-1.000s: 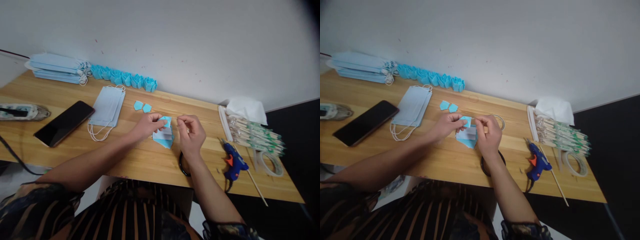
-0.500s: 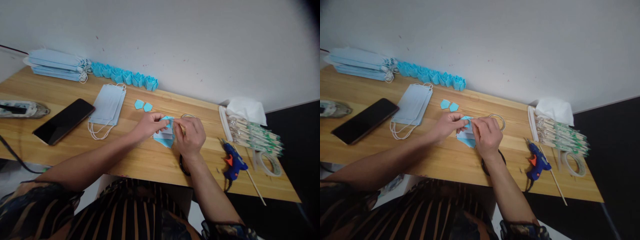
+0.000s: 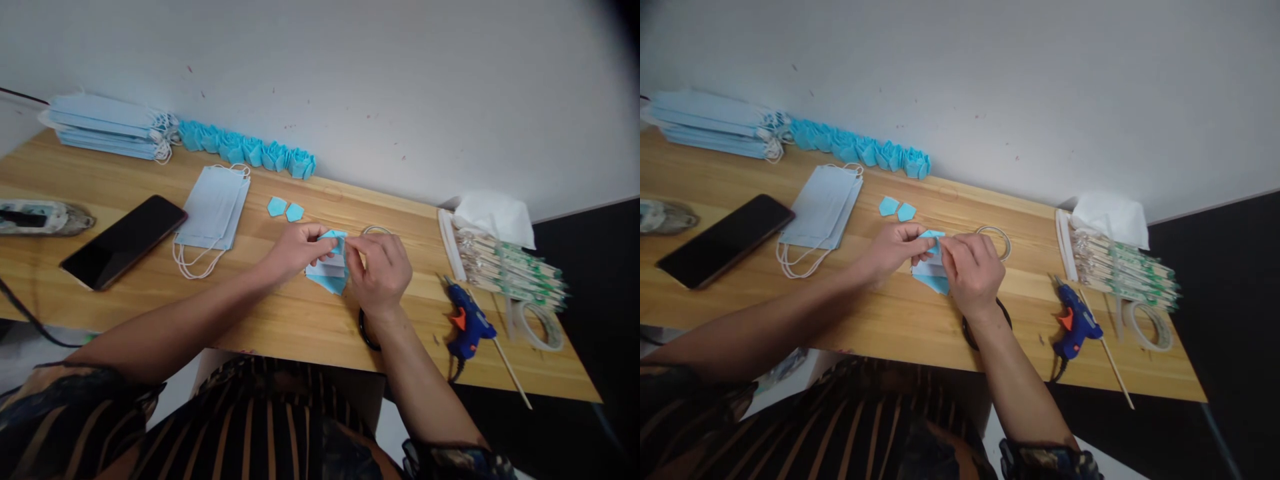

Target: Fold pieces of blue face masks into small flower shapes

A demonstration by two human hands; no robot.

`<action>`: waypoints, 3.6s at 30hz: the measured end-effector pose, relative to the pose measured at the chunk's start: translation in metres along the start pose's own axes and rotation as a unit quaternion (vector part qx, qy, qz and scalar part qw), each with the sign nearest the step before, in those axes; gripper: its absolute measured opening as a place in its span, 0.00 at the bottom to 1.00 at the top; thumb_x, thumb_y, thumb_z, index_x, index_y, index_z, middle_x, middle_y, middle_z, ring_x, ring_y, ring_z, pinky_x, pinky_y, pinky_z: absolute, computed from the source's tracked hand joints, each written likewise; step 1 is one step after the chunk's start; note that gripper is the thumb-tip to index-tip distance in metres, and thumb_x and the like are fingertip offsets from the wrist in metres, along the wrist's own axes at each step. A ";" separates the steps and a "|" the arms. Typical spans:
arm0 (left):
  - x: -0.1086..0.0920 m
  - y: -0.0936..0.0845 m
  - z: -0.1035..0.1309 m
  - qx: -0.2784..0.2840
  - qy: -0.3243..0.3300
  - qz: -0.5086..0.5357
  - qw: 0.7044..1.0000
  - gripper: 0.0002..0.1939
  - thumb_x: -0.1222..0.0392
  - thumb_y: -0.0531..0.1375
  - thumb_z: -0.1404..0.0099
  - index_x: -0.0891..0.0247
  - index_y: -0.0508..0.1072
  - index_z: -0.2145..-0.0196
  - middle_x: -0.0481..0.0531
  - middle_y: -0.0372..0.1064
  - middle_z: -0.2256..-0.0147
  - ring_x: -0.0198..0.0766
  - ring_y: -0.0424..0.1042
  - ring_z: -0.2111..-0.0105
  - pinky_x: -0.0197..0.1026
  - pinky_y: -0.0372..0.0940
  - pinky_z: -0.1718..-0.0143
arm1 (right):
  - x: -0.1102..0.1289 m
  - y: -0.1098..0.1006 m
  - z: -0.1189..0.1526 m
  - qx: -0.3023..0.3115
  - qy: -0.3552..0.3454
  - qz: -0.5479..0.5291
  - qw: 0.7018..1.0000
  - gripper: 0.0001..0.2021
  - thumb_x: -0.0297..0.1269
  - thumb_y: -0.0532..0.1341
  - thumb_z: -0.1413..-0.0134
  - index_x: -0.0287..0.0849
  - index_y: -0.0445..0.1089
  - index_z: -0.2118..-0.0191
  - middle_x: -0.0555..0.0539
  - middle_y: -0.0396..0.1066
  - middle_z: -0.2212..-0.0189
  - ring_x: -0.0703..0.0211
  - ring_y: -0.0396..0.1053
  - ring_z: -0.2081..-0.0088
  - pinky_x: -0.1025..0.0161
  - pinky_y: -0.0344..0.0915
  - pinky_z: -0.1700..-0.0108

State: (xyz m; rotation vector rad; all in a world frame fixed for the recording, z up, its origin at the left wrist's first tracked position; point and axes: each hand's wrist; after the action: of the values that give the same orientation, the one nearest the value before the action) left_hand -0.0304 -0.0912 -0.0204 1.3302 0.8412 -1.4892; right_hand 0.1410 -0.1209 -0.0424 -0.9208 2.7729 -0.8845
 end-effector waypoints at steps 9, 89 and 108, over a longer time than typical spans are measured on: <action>-0.001 -0.001 0.000 -0.002 0.004 -0.014 1.000 0.11 0.66 0.62 0.38 0.64 0.69 0.78 0.44 0.65 0.79 0.27 0.61 0.79 0.32 0.58 0.76 | 0.000 0.001 0.001 0.022 0.014 -0.021 0.999 0.07 0.30 0.62 0.34 0.50 0.74 0.58 0.48 0.78 0.66 0.56 0.74 0.64 0.55 0.70 0.59; 0.003 -0.006 -0.004 0.073 0.011 -0.134 0.988 0.11 0.58 0.60 0.37 0.63 0.67 0.76 0.44 0.63 0.78 0.28 0.62 0.77 0.33 0.58 0.74 | -0.012 0.000 -0.003 0.142 0.425 -0.371 0.813 0.24 0.64 0.67 0.47 0.45 0.71 0.75 0.52 0.68 0.78 0.62 0.64 0.74 0.63 0.63 0.69; 0.008 -0.004 -0.004 0.082 0.016 -0.105 0.991 0.15 0.49 0.59 0.35 0.62 0.68 0.74 0.46 0.67 0.76 0.30 0.64 0.76 0.34 0.62 0.73 | -0.005 -0.001 -0.006 0.150 0.426 -0.343 0.824 0.24 0.59 0.65 0.43 0.46 0.67 0.78 0.52 0.67 0.80 0.61 0.62 0.75 0.61 0.61 0.71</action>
State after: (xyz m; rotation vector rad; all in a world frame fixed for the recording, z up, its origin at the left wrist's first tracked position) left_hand -0.0326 -0.0876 -0.0290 1.4236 0.9180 -1.7371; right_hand 0.1444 -0.1159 -0.0373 -1.8649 2.6906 -2.2516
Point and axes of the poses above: each hand's wrist, its own z-axis away from the middle knuckle, its own y-axis out of the palm, x = y × z
